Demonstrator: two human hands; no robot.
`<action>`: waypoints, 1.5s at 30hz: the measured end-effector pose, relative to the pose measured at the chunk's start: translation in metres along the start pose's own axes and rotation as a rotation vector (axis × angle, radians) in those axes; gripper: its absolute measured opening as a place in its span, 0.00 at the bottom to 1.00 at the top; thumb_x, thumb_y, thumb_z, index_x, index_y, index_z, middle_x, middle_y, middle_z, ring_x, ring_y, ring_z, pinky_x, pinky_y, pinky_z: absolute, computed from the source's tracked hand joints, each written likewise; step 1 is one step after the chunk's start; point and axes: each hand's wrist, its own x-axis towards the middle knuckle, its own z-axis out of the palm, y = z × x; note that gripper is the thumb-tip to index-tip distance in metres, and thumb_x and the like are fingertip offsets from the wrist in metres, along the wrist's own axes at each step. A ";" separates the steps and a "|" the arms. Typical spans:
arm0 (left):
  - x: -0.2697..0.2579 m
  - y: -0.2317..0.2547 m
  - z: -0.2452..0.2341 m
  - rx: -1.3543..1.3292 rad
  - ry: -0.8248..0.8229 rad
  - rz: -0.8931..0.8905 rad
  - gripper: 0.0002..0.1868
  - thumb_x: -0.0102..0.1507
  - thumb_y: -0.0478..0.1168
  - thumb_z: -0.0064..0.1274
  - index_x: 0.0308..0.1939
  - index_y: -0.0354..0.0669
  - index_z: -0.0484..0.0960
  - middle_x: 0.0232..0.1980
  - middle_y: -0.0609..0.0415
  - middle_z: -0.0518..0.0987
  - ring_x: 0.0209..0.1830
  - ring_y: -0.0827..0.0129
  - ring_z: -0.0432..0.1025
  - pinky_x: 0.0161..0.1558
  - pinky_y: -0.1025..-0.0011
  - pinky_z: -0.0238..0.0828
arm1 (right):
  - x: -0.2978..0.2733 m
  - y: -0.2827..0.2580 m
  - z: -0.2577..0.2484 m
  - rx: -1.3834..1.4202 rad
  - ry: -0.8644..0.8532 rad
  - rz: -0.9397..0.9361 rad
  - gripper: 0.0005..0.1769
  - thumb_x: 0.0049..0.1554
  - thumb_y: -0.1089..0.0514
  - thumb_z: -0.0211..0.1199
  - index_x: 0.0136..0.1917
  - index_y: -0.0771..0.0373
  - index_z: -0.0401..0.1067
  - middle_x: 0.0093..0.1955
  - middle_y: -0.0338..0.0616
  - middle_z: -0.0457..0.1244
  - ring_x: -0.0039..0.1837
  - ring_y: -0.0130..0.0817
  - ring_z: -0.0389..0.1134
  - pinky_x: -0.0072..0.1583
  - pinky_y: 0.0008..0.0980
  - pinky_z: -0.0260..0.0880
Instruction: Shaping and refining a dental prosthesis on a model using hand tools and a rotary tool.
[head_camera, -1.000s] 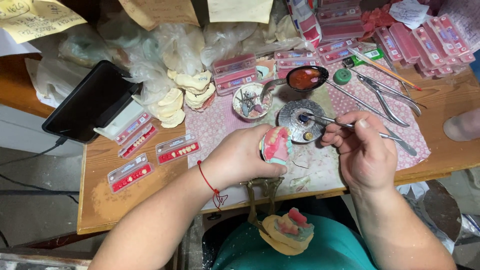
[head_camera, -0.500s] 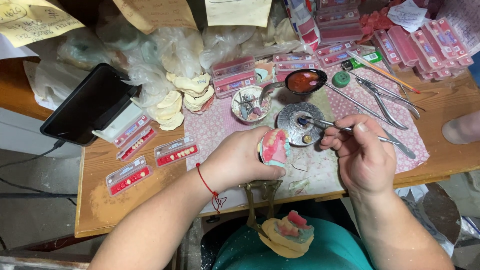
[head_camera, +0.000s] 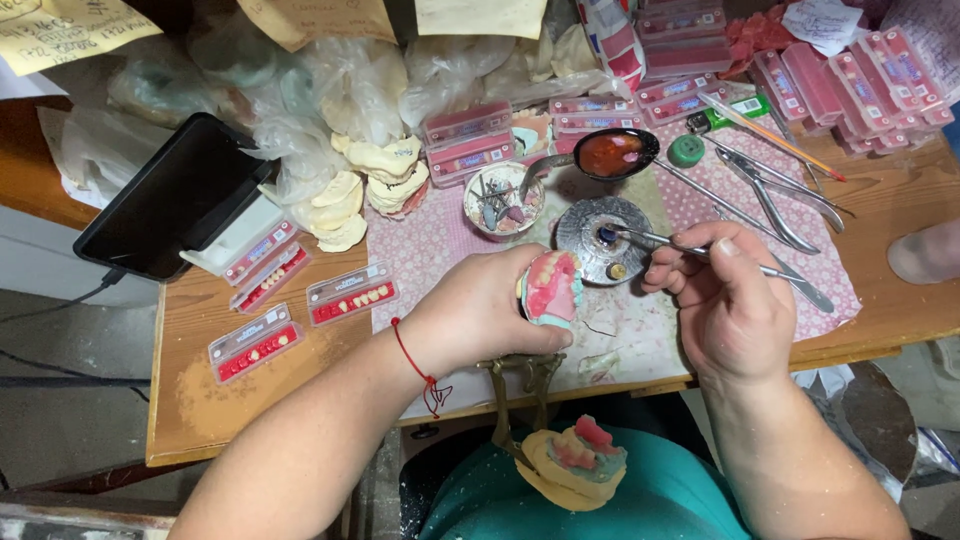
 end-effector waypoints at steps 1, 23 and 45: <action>0.000 0.001 0.000 0.000 0.000 -0.001 0.29 0.45 0.59 0.69 0.44 0.55 0.77 0.40 0.59 0.84 0.38 0.62 0.76 0.41 0.66 0.67 | 0.000 0.000 0.000 0.000 0.000 0.001 0.16 0.63 0.53 0.58 0.53 0.70 0.72 0.43 0.61 0.68 0.39 0.50 0.71 0.45 0.38 0.77; -0.002 0.002 0.000 0.024 0.018 0.025 0.28 0.45 0.59 0.68 0.43 0.55 0.77 0.41 0.57 0.85 0.40 0.57 0.78 0.41 0.64 0.67 | -0.002 -0.001 0.001 -0.025 0.016 -0.003 0.16 0.62 0.53 0.58 0.53 0.70 0.72 0.43 0.60 0.68 0.39 0.47 0.71 0.45 0.36 0.78; -0.007 0.005 -0.003 -0.100 0.026 0.009 0.40 0.43 0.57 0.67 0.59 0.52 0.80 0.43 0.45 0.87 0.54 0.45 0.80 0.52 0.52 0.76 | -0.054 0.035 0.042 -0.024 -0.289 -0.395 0.17 0.60 0.58 0.51 0.46 0.79 0.70 0.44 0.74 0.67 0.51 0.60 0.74 0.56 0.49 0.76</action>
